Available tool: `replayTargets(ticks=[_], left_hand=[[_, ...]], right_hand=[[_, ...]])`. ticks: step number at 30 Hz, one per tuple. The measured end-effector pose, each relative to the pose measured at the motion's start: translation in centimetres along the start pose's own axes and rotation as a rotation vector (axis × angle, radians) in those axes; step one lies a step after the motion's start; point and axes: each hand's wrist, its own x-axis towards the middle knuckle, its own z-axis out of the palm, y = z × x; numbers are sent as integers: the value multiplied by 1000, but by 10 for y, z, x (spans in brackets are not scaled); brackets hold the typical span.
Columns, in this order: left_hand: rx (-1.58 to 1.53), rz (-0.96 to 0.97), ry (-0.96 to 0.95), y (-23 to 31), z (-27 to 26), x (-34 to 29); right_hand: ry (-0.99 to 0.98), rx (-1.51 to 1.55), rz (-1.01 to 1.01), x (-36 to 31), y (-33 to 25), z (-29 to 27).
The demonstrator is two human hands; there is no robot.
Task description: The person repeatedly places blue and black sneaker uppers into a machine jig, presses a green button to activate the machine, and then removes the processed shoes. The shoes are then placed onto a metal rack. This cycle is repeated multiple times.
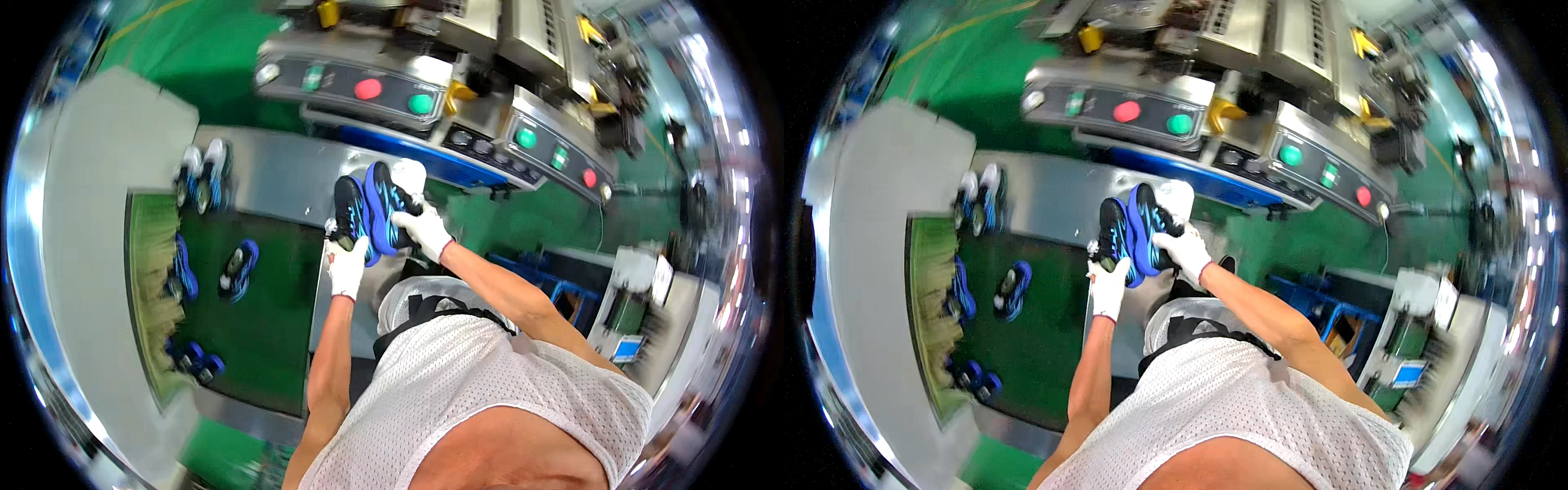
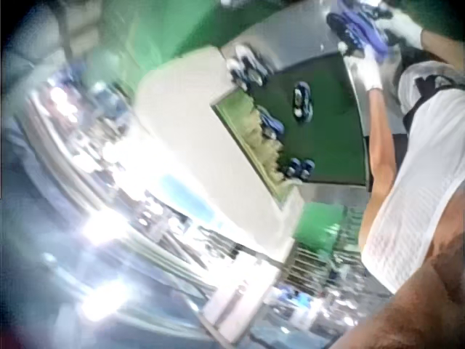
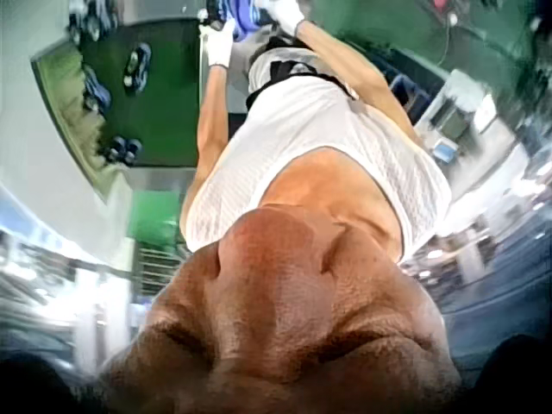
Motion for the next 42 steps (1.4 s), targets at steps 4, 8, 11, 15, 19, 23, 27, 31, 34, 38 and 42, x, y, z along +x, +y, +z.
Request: replayTargets(ticks=[4, 8, 11, 15, 19, 23, 27, 31, 34, 38, 42], left_hand=[[86, 28, -329, 86, 17, -23], [112, 447, -581, 164, 67, -75], [-71, 544, -906, 235, 111, -132], [296, 773, -984, 284, 173, -218], [207, 943, -1335, 348, 246, -320], [23, 1124, -1546, 417, 318, -439], [50, 1390, -1562, 453, 406, -561], [145, 1634, -1311, 421, 522, -630], [95, 1496, -1474, 446, 549, -650], [-70, 1538, -1455, 444, 504, -595], [240, 1525, -1437, 371, 416, -426]], right_hand=[[68, 339, 37, -68, -14, -90], [477, 524, 78, -116, 54, -177], [680, 687, 151, -197, 35, -252], [998, 1113, 24, -269, 88, -315], [1486, 1159, 25, -336, 152, -373], [1936, 752, 57, -398, 221, -439], [2063, 144, 504, -437, 281, -507], [1894, 163, 794, -433, 357, -584], [1837, 108, 788, -443, 357, -636], [2075, -315, 371, -428, 307, -640], [1910, 81, -491, -332, 250, -585]])
